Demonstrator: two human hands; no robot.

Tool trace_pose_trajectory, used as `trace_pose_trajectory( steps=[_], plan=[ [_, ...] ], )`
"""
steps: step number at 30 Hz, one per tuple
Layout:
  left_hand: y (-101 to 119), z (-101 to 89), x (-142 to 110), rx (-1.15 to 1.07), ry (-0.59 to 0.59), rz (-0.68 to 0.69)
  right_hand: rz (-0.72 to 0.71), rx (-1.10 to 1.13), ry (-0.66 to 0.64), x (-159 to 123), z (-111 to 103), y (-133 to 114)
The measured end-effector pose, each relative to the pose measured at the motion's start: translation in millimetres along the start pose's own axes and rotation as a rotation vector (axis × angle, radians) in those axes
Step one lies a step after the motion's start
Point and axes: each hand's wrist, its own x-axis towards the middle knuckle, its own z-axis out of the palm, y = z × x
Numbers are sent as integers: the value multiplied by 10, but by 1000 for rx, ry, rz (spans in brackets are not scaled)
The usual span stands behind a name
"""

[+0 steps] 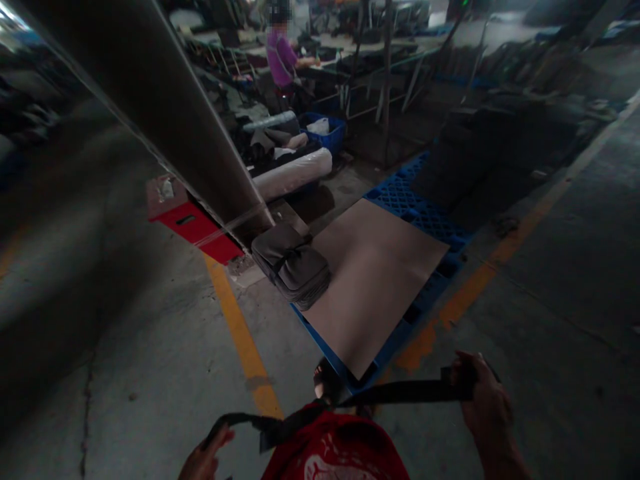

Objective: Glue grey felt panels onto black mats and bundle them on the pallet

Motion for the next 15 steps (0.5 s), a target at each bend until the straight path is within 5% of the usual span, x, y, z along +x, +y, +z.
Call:
trace_pose_trajectory(
  steps=[4,7,15],
  plan=[
    [110,-340,274,-294,20,-66,10,-145,25,11,352,168],
    [132,-488,425,-339,39,-130,-58,-405,-74,-32,536,326],
    [-42,-466,491,-407,9,-198,-69,-661,-212,-139,886,552]
  ],
)
